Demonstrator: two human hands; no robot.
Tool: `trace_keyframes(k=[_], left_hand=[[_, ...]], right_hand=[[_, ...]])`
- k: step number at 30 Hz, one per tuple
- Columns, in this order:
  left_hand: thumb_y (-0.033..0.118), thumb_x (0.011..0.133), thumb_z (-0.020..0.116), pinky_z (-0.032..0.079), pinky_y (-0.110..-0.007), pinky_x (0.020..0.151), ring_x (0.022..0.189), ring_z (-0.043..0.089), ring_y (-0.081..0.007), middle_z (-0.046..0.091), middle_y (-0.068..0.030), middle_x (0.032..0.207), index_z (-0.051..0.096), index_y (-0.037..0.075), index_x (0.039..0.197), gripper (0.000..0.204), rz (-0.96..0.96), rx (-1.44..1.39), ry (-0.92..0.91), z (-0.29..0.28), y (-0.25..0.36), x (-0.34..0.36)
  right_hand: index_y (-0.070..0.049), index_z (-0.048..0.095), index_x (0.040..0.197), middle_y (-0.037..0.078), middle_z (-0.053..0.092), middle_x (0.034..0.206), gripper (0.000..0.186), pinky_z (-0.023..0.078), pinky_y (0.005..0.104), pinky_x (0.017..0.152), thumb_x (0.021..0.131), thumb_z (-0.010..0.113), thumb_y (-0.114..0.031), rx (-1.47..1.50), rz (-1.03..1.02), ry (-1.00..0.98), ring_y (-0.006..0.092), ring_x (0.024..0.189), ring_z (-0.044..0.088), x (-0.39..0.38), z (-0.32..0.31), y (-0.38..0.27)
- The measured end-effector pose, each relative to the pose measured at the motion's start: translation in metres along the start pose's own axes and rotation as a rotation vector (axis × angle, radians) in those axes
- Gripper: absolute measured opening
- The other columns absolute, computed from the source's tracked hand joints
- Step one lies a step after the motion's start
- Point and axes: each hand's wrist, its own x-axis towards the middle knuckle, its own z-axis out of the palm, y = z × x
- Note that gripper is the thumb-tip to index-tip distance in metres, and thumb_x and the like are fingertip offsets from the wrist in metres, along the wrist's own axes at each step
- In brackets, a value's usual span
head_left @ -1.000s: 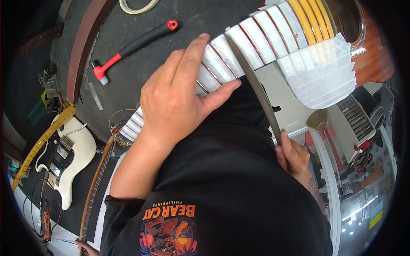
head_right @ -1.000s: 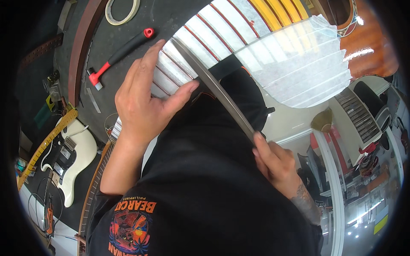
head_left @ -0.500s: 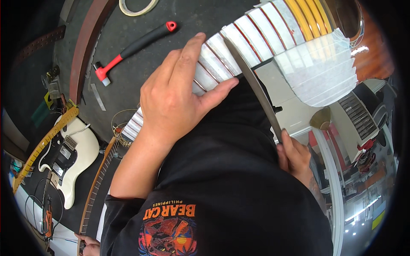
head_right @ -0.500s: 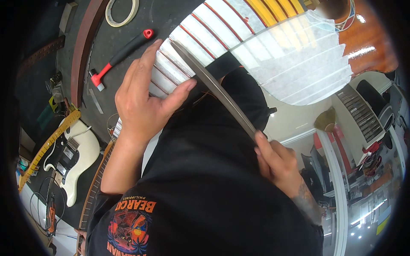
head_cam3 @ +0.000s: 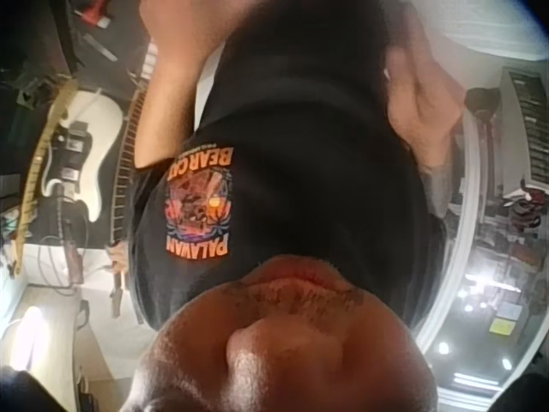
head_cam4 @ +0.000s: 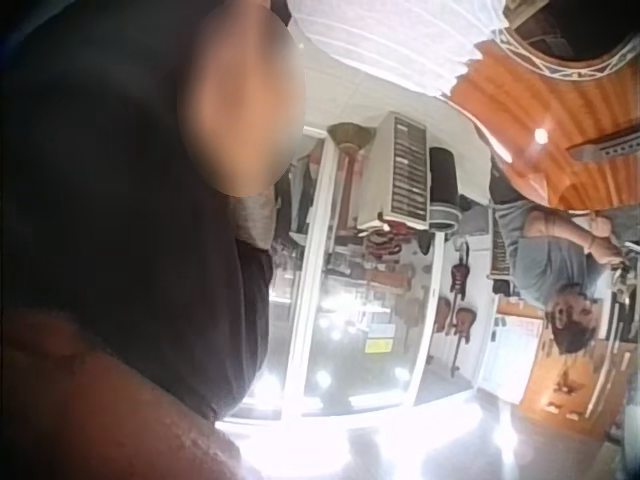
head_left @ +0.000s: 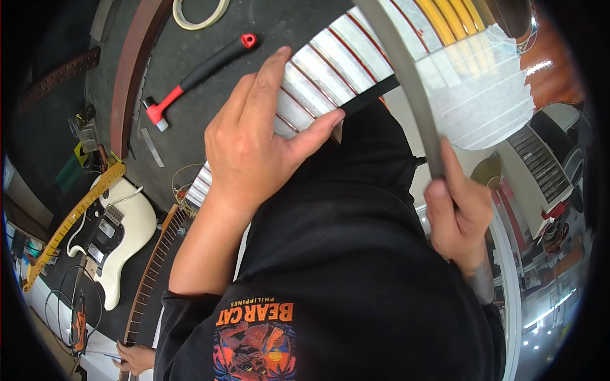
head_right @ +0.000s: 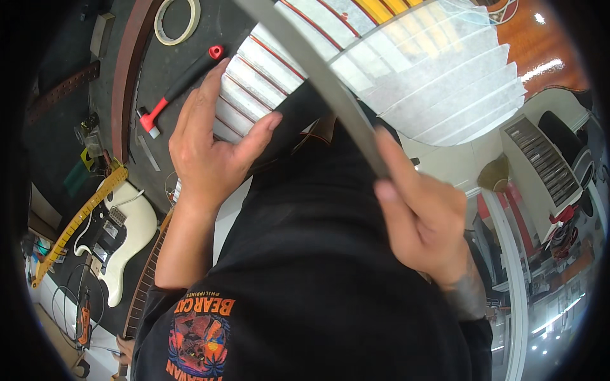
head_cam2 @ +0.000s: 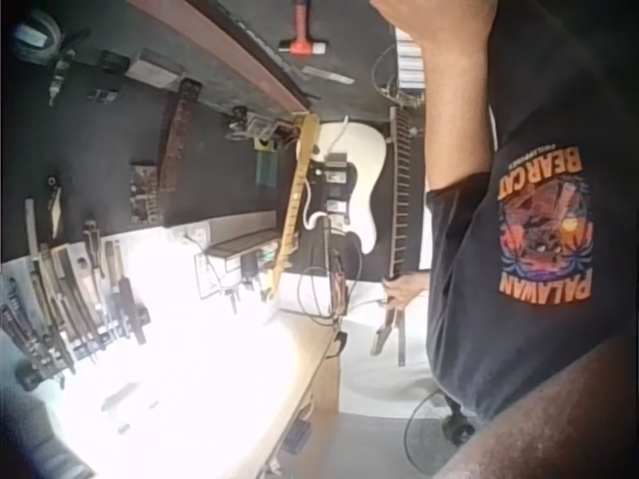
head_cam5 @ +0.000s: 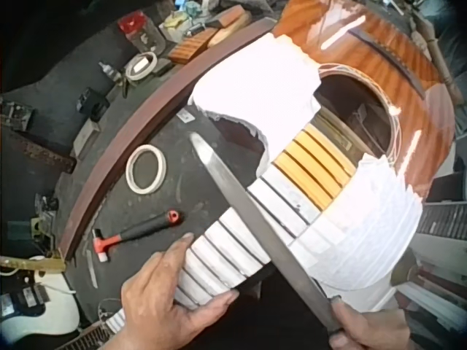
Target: The person uses a metal file to smooth down the frets on a guitar neck by moving the tool back and forth along the wood surface while holding the neck steady.
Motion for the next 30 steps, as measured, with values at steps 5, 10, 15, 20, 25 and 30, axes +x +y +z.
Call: trace_keyframes(k=[5,10,15,20,25,30], left_hand=[[0.03,0.075,0.091,0.057,-0.038,0.086,0.099,0.072,-0.0321,0.072,-0.0172,0.115,0.062,-0.003,0.132,0.072,-0.114,-0.059,-0.104,-0.002,0.006,-0.002],[0.03,0.076,0.091,0.056,-0.037,0.087,0.098,0.072,-0.031,0.073,-0.0174,0.112,0.062,-0.003,0.132,0.071,-0.111,-0.044,-0.103,-0.003,0.006,-0.002],[0.031,0.076,0.091,0.056,-0.036,0.087,0.098,0.072,-0.0301,0.073,-0.0179,0.111,0.063,-0.003,0.132,0.071,-0.087,-0.036,-0.095,0.001,0.002,-0.002],[0.038,0.072,0.092,0.059,-0.035,0.073,0.086,0.073,-0.0266,0.073,-0.0124,0.102,0.064,0.0,0.13,0.074,0.074,-0.005,0.031,0.006,-0.005,-0.001],[0.038,0.072,0.093,0.059,-0.035,0.072,0.084,0.073,-0.0262,0.073,-0.012,0.102,0.064,0.0,0.13,0.075,0.049,-0.004,0.007,0.004,-0.002,-0.001],[0.038,0.072,0.092,0.059,-0.035,0.07,0.083,0.073,-0.0257,0.073,-0.0112,0.1,0.064,0.0,0.13,0.075,0.037,-0.007,0.01,0.003,-0.002,-0.002]], right_hand=[[0.006,0.062,0.139,0.01,0.057,0.065,0.052,0.045,0.0294,0.054,0.087,0.061,0.01,0.106,0.036,-0.093,0.0189,0.052,0.057,-0.057,-0.01,0.02],[0.005,0.062,0.138,0.008,0.053,0.063,0.053,0.042,0.0296,0.051,0.085,0.06,0.011,0.173,0.079,-0.14,0.019,0.049,0.052,-0.073,-0.01,0.029],[0.003,0.063,0.137,0.007,0.052,0.062,0.053,0.042,0.0311,0.05,0.085,0.062,0.011,0.165,0.057,-0.086,0.0191,0.048,0.051,-0.084,-0.005,0.036],[-0.004,0.066,0.136,0.007,0.056,0.065,0.054,0.042,0.0327,0.049,0.084,0.071,0.008,0.01,-0.032,-0.032,0.0212,0.05,0.052,-0.09,0.0,0.039],[-0.005,0.067,0.136,0.006,0.055,0.067,0.054,0.043,0.0334,0.049,0.084,0.077,0.005,-0.075,-0.07,-0.024,0.0213,0.052,0.054,-0.089,0.006,0.042],[-0.007,0.064,0.139,0.005,0.056,0.069,0.059,0.046,0.0352,0.049,0.083,0.078,0.006,-0.156,-0.104,-0.055,0.0219,0.052,0.055,-0.086,0.001,0.034]])
